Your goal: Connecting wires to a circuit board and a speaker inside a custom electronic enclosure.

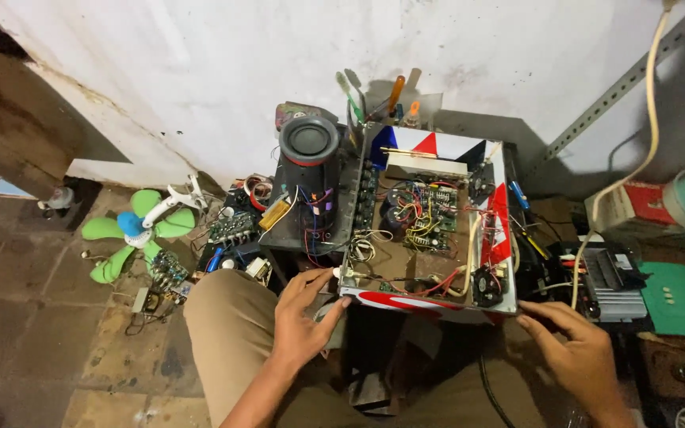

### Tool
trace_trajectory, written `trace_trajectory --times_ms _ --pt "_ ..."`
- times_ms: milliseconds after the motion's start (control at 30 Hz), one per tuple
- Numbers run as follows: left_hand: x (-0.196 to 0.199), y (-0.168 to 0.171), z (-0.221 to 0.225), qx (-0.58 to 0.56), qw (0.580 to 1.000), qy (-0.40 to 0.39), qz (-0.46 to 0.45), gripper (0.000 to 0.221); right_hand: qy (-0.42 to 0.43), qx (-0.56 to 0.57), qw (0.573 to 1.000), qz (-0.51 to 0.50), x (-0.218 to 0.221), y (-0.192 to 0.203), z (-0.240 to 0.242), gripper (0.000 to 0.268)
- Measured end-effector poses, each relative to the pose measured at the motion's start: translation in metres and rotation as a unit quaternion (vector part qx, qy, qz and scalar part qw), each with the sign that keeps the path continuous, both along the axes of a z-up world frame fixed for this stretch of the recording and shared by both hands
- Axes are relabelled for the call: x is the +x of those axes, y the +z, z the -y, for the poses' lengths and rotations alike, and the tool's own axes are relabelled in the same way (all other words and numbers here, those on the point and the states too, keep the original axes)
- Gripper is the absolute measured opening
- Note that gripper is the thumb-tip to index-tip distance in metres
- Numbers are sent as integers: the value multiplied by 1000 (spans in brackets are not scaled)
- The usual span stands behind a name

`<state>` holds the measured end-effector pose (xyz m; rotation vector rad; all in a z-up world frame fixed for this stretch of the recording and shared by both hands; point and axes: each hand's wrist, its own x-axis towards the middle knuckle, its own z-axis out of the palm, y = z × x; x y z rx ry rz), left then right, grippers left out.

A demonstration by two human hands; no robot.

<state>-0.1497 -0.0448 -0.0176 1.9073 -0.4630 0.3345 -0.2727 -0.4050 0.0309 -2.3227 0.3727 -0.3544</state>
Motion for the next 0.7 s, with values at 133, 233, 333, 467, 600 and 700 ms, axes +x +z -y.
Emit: trace_trajectory --times_ms 133,233,333,467,600,700 --pt "2 -9 2 0 999 12 35 46 0 -7 1000 12 2 1 -5 25" --pt "3 -8 6 9 997 40 62 44 25 -44 997 59 2 2 -9 27" --pt "4 -5 5 44 993 42 100 41 19 -75 996 51 2 10 -16 27" --pt "2 -3 6 62 992 53 96 42 25 -76 995 53 3 9 -15 27" --pt "3 -2 6 48 994 54 86 42 3 -56 998 31 3 10 -17 25" --pt "4 -1 5 35 996 47 70 42 0 -64 997 35 2 4 -13 25"
